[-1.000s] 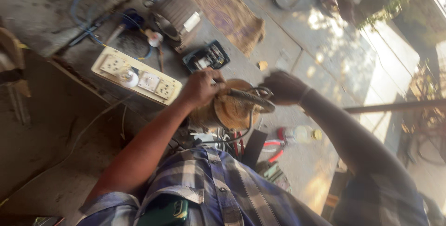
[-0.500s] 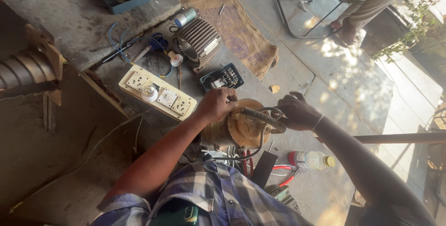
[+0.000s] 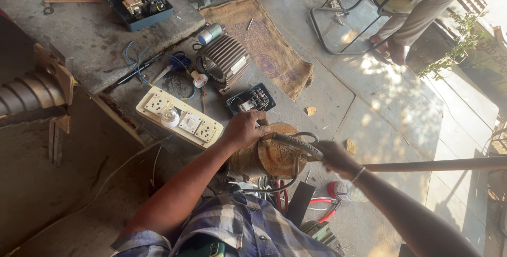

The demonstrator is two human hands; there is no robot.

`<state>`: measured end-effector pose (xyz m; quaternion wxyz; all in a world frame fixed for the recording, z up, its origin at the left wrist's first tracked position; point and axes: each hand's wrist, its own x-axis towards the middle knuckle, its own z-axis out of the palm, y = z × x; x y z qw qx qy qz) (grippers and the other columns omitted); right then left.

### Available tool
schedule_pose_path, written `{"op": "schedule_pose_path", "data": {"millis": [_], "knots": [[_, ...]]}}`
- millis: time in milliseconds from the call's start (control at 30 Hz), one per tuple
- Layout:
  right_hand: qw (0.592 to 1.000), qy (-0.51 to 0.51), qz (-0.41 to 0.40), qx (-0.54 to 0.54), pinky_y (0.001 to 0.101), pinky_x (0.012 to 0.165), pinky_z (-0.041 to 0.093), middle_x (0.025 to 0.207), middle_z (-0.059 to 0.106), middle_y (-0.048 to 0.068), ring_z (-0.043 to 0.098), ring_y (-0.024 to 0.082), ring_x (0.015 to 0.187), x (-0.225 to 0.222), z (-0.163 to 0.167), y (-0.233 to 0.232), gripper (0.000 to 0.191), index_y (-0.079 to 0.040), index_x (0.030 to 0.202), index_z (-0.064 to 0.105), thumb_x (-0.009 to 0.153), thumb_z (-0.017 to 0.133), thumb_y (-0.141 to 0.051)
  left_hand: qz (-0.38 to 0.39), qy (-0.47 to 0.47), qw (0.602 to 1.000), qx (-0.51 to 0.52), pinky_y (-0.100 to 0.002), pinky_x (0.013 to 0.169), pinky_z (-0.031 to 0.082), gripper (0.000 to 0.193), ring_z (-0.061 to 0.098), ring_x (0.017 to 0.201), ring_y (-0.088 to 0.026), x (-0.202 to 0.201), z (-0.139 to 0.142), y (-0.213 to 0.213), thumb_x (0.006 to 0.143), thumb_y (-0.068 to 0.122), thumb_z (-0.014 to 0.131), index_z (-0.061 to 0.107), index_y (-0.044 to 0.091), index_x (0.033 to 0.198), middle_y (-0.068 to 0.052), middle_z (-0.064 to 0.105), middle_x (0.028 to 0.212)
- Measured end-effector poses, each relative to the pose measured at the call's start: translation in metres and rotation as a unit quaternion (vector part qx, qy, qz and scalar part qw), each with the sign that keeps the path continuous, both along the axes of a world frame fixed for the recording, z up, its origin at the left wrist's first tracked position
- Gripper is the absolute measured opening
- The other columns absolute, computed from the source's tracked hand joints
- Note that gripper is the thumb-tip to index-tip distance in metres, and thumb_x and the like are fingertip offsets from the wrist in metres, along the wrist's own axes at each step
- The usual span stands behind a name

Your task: The person works on an electric water pump motor at an outdoor stone workbench. They unscrew and remove the pump's end cover, handle the capacitor and wiring inside, reposition the pump body, and reattach and tighten the cover by hand.

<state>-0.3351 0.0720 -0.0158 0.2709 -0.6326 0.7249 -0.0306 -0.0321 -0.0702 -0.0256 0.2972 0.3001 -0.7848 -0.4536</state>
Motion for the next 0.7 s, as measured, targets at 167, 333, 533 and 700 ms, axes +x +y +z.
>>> {"op": "schedule_pose_path", "data": {"millis": [167,333,533,700], "knots": [[0.977,0.146,0.157,-0.007,0.0456,0.094,0.046,0.084,0.071,0.000,0.065,0.018,0.090,0.009,0.041,-0.030,0.024,-0.021,0.106,0.075,0.089,0.065,-0.035,0.000,-0.003,1.000,-0.007,-0.044,0.079,0.056,0.021,0.073,0.089,-0.032,0.000,-0.003,-0.003,0.084,0.029,0.078,0.071,0.011,0.091,-0.012,0.073,0.096],[0.910,0.312,0.261,0.078,0.0475,0.123,0.020,0.095,0.068,-0.002,0.056,0.014,0.115,0.038,0.061,-0.058,0.015,-0.028,0.098,0.076,0.090,0.068,-0.038,0.000,0.002,1.000,-0.015,-0.044,0.081,0.056,0.019,0.073,0.092,-0.032,-0.001,-0.006,-0.002,0.085,0.028,0.077,0.072,0.011,0.091,-0.011,0.074,0.096],[0.975,0.146,0.096,0.134,0.0489,0.107,0.039,0.095,0.069,0.000,0.063,0.018,0.104,0.010,0.033,-0.041,0.026,-0.020,0.107,0.074,0.083,0.071,-0.031,-0.003,-0.001,1.000,-0.011,-0.044,0.080,0.056,0.020,0.072,0.091,-0.032,-0.001,-0.005,-0.001,0.086,0.028,0.077,0.071,0.010,0.092,-0.012,0.074,0.095],[0.998,0.013,0.067,0.002,0.0472,0.089,0.054,0.098,0.073,0.004,0.069,0.024,0.097,0.006,0.007,-0.007,0.039,-0.011,0.114,0.070,0.079,0.073,-0.028,-0.003,-0.003,1.000,-0.017,-0.044,0.080,0.057,0.021,0.073,0.089,-0.032,0.000,-0.001,0.002,0.085,0.030,0.077,0.071,0.010,0.090,-0.012,0.074,0.094]]}}
